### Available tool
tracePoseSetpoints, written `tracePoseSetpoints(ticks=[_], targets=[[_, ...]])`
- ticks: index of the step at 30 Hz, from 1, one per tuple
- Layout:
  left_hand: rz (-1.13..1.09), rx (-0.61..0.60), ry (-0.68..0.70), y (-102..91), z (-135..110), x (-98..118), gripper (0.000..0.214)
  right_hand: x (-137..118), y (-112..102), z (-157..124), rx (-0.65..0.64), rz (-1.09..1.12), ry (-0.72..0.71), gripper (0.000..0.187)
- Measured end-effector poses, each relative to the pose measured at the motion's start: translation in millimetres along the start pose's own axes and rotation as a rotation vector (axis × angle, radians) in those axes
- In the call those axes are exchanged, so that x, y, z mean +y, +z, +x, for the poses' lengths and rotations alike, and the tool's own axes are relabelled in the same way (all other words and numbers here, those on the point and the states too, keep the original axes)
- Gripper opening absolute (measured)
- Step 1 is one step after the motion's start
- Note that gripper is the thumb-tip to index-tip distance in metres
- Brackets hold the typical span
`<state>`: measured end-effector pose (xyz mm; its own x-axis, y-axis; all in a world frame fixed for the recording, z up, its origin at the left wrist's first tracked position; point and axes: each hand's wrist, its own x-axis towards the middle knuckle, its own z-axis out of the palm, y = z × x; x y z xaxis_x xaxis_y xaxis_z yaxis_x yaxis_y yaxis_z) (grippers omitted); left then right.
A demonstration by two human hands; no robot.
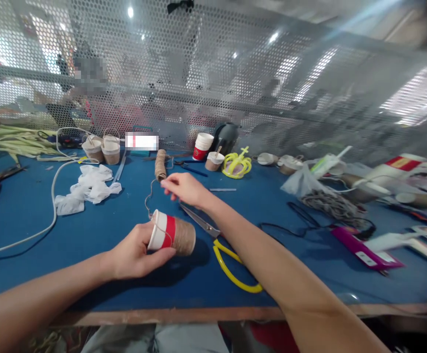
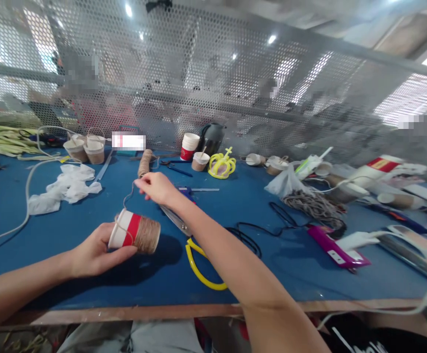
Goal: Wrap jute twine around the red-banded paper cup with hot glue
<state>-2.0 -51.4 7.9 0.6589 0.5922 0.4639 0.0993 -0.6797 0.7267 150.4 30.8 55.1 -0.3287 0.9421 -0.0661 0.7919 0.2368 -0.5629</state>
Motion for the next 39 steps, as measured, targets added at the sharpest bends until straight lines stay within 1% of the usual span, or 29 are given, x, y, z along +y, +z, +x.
tracePoseSetpoints(ticks=[2, 4, 6, 9, 12, 16, 18, 22, 24, 27, 29, 31, 33, 36, 39], targets=[[0.000, 0.049, -0.042, -1.3, -0.1, -2.8, 0.016, 23.0, -16.2, -6.1, 0.129, -0.143, 0.106, 0.027], [-0.009, 0.096, -0.085, -1.8, 0.2, -5.7, 0.019, 45.3, -27.9, -13.7, 0.191, -0.277, 0.221, 0.022], [-0.027, 0.125, -0.122, -1.6, 0.6, -8.1, 0.020, 63.7, -31.5, -19.0, 0.152, -0.365, 0.309, 0.017], [-0.044, 0.138, -0.150, -1.2, 1.4, -9.6, 0.021, 80.0, -25.0, -19.7, 0.061, -0.416, 0.396, 0.022], [-0.041, 0.137, -0.164, -1.9, 1.6, -9.7, 0.022, 85.2, -17.7, -17.0, 0.023, -0.405, 0.434, 0.029], [-0.034, 0.118, -0.184, -4.1, 1.3, -10.1, 0.023, 90.0, -17.4, -18.7, 0.009, -0.318, 0.456, 0.029], [-0.039, 0.105, -0.202, -4.8, 1.3, -10.9, 0.023, 93.3, -18.0, -20.8, 0.034, -0.251, 0.448, 0.027], [-0.033, 0.110, -0.212, -4.8, 2.1, -12.8, 0.024, 94.0, -17.7, -23.3, 0.137, -0.042, 0.399, 0.013], [-0.034, 0.114, -0.204, -4.6, 2.5, -13.8, 0.025, 88.3, -20.4, -26.3, 0.181, 0.106, 0.358, 0.009], [-0.041, 0.108, -0.211, -4.4, 2.3, -15.3, 0.027, 72.5, -30.5, -38.1, 0.242, 0.310, 0.267, 0.013], [-0.045, 0.108, -0.229, -4.4, 2.2, -16.5, 0.027, 59.6, -37.9, -50.4, 0.246, 0.427, 0.200, 0.013], [-0.049, 0.106, -0.244, -4.6, 2.4, -17.3, 0.027, 47.7, -41.5, -63.5, 0.186, 0.601, 0.116, 0.016], [-0.058, 0.098, -0.262, -5.5, 3.1, -17.5, 0.027, 38.3, -39.2, -74.9, 0.133, 0.719, 0.046, 0.018], [-0.087, 0.083, -0.286, -8.0, 4.4, -16.7, 0.028, 29.6, -28.4, -87.1, 0.126, 0.725, -0.029, 0.021], [-0.125, 0.077, -0.302, -10.7, 5.0, -16.3, 0.028, 23.6, -19.4, -96.4, 0.100, 0.617, -0.041, 0.022]])
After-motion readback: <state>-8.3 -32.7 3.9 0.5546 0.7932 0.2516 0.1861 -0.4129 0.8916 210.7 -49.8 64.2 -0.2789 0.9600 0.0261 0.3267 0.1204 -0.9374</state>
